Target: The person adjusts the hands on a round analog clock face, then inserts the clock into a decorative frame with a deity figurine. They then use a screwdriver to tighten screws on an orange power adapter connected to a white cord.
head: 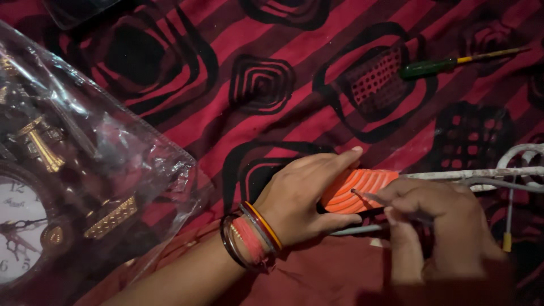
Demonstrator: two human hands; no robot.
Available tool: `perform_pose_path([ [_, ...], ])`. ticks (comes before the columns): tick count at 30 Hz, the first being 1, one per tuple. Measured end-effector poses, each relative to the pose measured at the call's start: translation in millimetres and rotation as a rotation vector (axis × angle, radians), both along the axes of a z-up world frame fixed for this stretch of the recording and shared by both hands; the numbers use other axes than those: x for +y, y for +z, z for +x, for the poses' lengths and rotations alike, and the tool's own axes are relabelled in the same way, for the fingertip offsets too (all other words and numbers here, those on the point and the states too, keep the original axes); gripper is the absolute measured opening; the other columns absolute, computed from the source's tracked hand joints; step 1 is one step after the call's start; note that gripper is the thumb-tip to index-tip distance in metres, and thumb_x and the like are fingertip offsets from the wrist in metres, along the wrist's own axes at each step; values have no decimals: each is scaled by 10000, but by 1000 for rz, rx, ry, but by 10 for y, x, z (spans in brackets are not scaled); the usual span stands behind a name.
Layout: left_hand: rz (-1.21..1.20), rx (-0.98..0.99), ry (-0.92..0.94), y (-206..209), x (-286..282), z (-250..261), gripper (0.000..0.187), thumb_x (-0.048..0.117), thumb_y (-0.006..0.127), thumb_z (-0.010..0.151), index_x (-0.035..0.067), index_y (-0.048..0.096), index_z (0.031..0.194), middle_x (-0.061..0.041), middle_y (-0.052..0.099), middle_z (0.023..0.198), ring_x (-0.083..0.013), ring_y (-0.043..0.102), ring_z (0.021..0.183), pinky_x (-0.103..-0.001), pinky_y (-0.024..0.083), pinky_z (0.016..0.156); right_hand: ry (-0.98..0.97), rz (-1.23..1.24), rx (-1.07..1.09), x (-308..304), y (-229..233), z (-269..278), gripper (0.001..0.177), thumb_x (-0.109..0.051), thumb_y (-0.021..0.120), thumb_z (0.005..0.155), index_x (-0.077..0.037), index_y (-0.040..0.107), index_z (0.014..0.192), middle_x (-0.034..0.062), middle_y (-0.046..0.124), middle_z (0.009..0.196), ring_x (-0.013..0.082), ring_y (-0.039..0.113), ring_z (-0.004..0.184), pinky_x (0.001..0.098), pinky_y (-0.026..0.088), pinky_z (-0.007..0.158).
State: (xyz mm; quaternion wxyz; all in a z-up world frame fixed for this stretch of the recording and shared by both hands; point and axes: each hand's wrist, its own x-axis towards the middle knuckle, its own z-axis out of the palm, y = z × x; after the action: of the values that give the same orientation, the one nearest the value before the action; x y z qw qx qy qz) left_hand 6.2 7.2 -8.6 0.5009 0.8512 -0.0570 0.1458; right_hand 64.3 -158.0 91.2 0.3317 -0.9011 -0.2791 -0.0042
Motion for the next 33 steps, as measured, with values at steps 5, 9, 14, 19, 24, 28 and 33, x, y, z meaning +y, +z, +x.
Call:
perform_pose_path([
  [5, 3, -22, 9, -15, -10, -4, 857, 317, 861, 824, 37, 446, 1520, -147, 650, 1376, -334, 635, 1287, -427, 513, 1103, 99, 139, 17, -26, -40, 11, 209, 127, 602, 912, 20, 494, 1055, 178, 708, 1001, 239, 747, 893, 316, 595, 831],
  [9, -6, -14, -1, -49, -20, -15, 857, 307, 858, 817, 40, 447, 1520, -141, 656, 1370, -336, 640, 1280, -429, 515, 1103, 406, 176, -210, -50, -181, 1, 257, 145, 603, 857, -20, 537, 1043, 223, 697, 989, 320, 735, 922, 364, 588, 833],
  [14, 25, -57, 5, -44, -32, -19, 858, 321, 863, 843, 43, 435, 1533, -135, 655, 1352, -334, 637, 1274, -433, 515, 1105, 328, 92, -112, -22, -64, 100, 263, -15, 697, 901, 24, 516, 1088, 200, 689, 1004, 316, 723, 871, 363, 561, 735],
  [19, 19, -61, -1, -72, -41, -34, 878, 319, 866, 807, 43, 436, 1521, -144, 658, 1358, -342, 632, 1251, -435, 510, 1065, 111, -181, -69, -103, 179, 94, 328, -200, 778, 914, -20, 572, 1094, 124, 704, 889, 274, 722, 713, 384, 535, 593],
  [24, 37, -102, 12, -107, -54, -48, 895, 328, 874, 785, 48, 440, 1515, -141, 659, 1350, -341, 635, 1239, -437, 504, 1070, 132, -150, -144, -153, 128, -190, 170, -146, 707, 985, -54, 591, 1067, 144, 707, 901, 307, 721, 737, 402, 538, 602],
  [28, 38, -97, 21, -94, -69, -65, 900, 333, 880, 760, 48, 452, 1499, -150, 657, 1352, -345, 634, 1234, -431, 505, 1055, 140, -123, -141, -121, 101, -225, 169, -118, 674, 997, -22, 548, 1058, 176, 696, 925, 363, 708, 795, 429, 543, 622],
  [33, 68, -54, 12, -108, -79, -71, 884, 323, 886, 748, 66, 476, 1488, -151, 667, 1306, -360, 633, 1202, -437, 504, 1038, 211, -106, -101, -143, 137, -165, 159, -84, 652, 984, -6, 531, 1052, 214, 688, 942, 429, 686, 856, 477, 534, 657],
])
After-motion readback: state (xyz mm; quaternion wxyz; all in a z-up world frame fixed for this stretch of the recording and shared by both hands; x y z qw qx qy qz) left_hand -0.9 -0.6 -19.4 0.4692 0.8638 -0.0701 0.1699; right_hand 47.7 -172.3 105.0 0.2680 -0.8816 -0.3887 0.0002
